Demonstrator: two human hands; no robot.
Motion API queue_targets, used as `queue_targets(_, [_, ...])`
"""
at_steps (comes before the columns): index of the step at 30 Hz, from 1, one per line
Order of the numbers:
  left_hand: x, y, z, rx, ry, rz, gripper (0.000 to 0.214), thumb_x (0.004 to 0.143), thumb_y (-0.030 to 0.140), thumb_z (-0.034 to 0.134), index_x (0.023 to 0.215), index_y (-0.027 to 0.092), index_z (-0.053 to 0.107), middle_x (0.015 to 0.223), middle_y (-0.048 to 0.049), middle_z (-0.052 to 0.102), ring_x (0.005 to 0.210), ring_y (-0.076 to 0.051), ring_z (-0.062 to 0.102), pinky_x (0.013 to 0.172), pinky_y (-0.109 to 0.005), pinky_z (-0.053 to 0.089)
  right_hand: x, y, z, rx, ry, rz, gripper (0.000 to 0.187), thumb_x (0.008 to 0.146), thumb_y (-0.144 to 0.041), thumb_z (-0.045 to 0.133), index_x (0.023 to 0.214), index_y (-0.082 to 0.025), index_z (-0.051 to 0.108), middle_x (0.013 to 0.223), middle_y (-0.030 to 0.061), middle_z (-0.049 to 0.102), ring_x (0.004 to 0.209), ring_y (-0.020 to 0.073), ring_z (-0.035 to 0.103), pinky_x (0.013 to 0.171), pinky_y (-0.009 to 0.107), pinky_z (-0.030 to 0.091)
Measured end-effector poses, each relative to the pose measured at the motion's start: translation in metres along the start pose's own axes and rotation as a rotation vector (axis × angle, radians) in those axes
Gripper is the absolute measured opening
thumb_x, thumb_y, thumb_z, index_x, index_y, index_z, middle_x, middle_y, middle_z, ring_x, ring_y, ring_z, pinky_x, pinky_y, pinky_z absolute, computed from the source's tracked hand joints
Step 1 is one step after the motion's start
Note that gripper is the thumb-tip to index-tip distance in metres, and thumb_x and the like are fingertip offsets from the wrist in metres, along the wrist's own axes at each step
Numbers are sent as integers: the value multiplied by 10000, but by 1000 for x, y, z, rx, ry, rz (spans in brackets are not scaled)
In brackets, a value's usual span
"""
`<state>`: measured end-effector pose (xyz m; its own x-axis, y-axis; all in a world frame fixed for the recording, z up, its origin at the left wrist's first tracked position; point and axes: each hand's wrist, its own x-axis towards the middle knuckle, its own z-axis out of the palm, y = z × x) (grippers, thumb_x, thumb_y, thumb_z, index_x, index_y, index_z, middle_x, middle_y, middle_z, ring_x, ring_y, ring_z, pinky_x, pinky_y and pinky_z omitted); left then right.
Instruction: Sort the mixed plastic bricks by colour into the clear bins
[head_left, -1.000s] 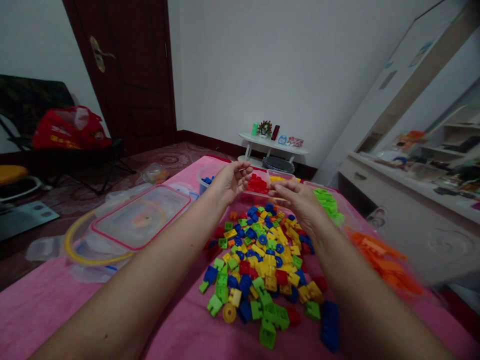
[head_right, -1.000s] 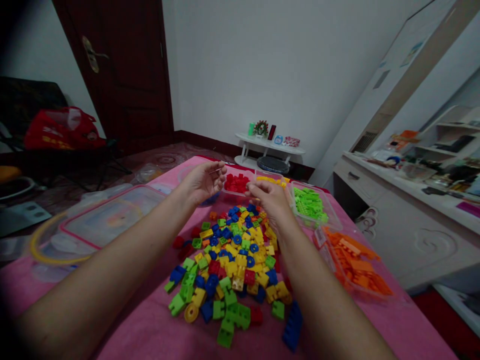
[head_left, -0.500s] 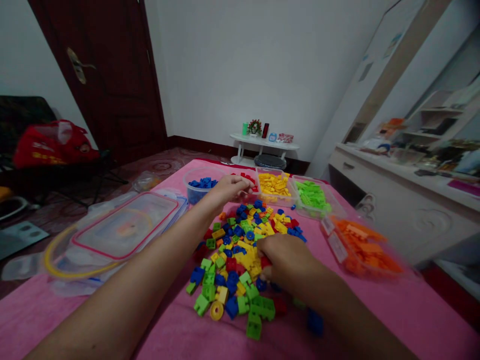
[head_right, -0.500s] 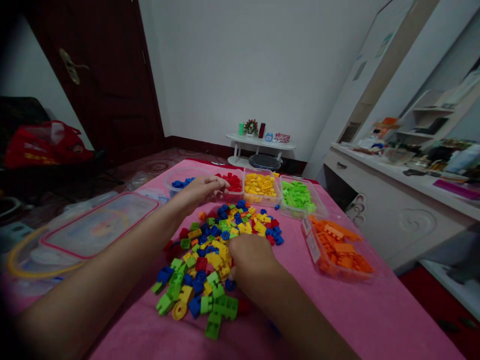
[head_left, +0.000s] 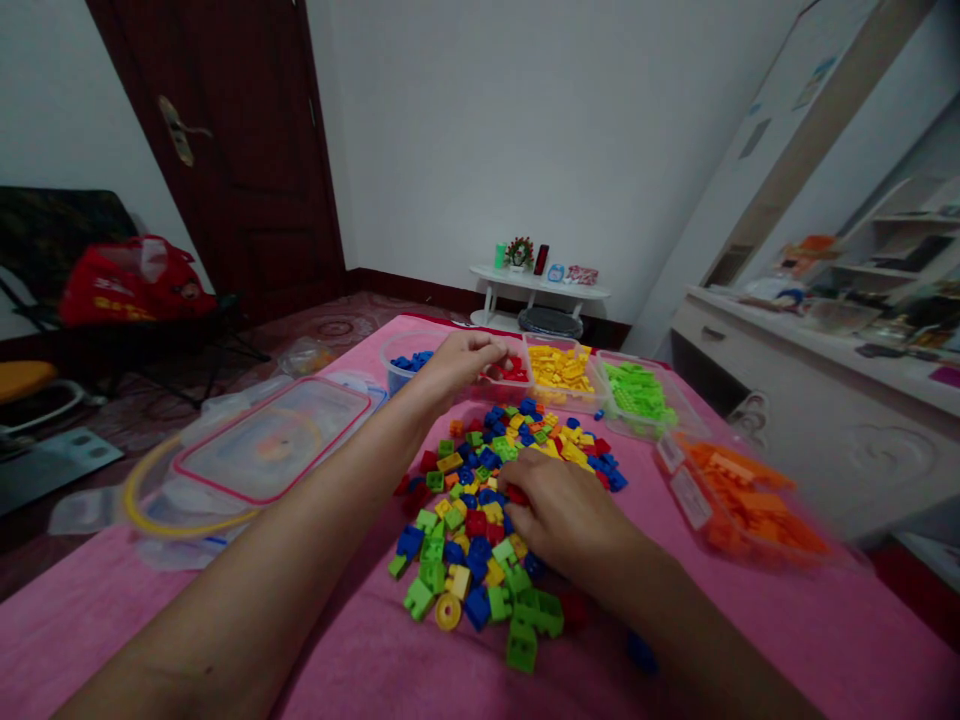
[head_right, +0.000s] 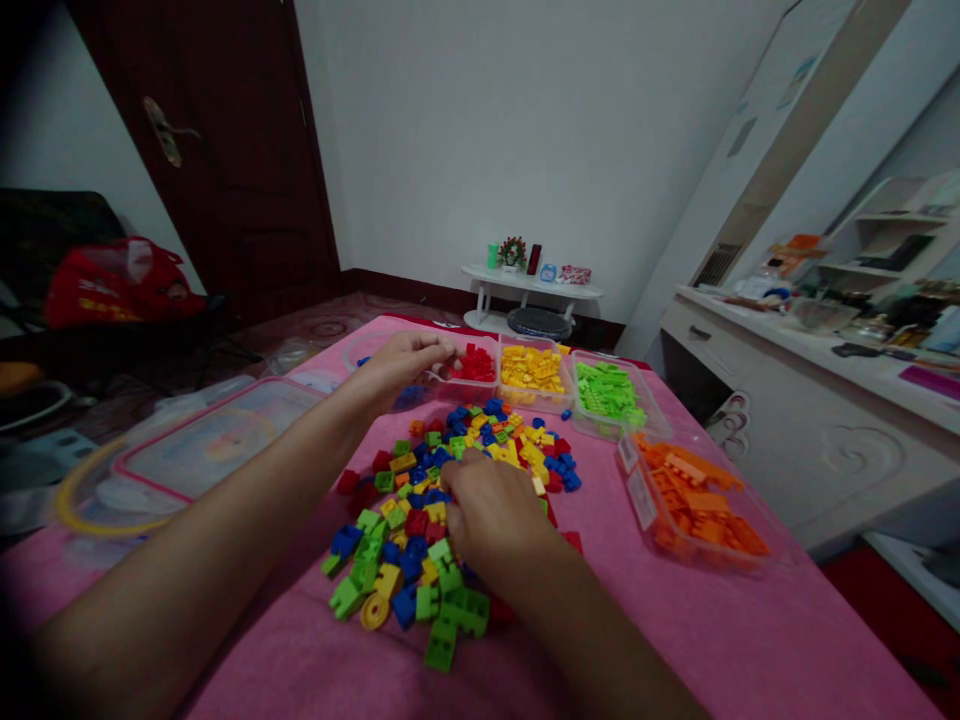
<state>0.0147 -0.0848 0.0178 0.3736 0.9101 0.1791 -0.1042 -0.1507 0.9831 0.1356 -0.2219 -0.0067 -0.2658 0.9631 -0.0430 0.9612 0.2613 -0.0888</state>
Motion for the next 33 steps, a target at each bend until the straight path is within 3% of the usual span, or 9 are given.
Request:
queue_targets(4, [0,2,-1,-17,1,19,99,729,198,602,687,122,648,649,-37,635,512,-69,524,455,-150,372,2,0,-4,-98,31,30,168,810,-229,485,825,-211,652,926,67,613,724,175,586,561,278,301])
queue_targets(11, [-1,1,-1,-17,14,25,133,742,175,583,622,128,613,621,-30,614,500,-70,520,457,-166,370,3,-29,-3,-156,-178,-20,161,776,-188,531,843,-167,675,975,111,652,757,228,629,532,297,320])
queue_targets(15, [-2,1,-1,-17,15,18,127,748,171,582,633,129,616,625,-27,619,500,-65,513,471,-165,374,5,-24,-1,-59,-171,3,154,740,-183,558,832,-149,677,941,121,662,764,229,621,577,300,356])
queue_targets(18, [-1,1,-1,-14,24,10,132,759,168,570,645,125,622,639,-28,624,499,-63,513,475,-171,370,8,-8,6,259,25,-4,73,700,-170,577,701,-170,650,818,55,643,720,163,572,620,271,370])
queue_targets(21, [-2,3,-1,-26,29,12,141,760,173,570,637,122,618,641,-29,627,501,-67,516,475,-176,371,11,6,10,881,171,49,98,710,-259,610,669,-174,584,680,3,580,571,99,467,515,217,330])
queue_targets(24, [-2,3,-1,-35,37,6,121,756,164,570,656,119,622,619,-26,621,500,-67,516,465,-164,364,13,9,12,1586,131,98,168,730,-336,597,765,-182,540,646,-20,554,469,68,363,406,182,210])
queue_targets(26, [-2,3,-2,-34,38,2,114,757,161,565,671,116,626,608,-22,614,494,-64,515,458,-159,357,14,6,14,1803,90,82,168,742,-331,576,782,-181,512,636,-27,546,433,53,316,385,177,162])
queue_targets(29, [0,1,-3,-19,31,11,114,759,169,559,690,116,632,624,-20,620,495,-63,519,462,-161,361,16,-1,19,1666,71,63,172,739,-317,591,802,-186,499,569,-68,484,388,35,245,381,178,151])
queue_targets(33, [2,-2,-4,9,31,49,100,740,175,568,684,124,633,634,-17,628,497,-64,518,464,-164,356,15,-10,27,962,72,39,204,688,-268,628,878,-203,590,585,-44,522,489,86,430,465,204,254])
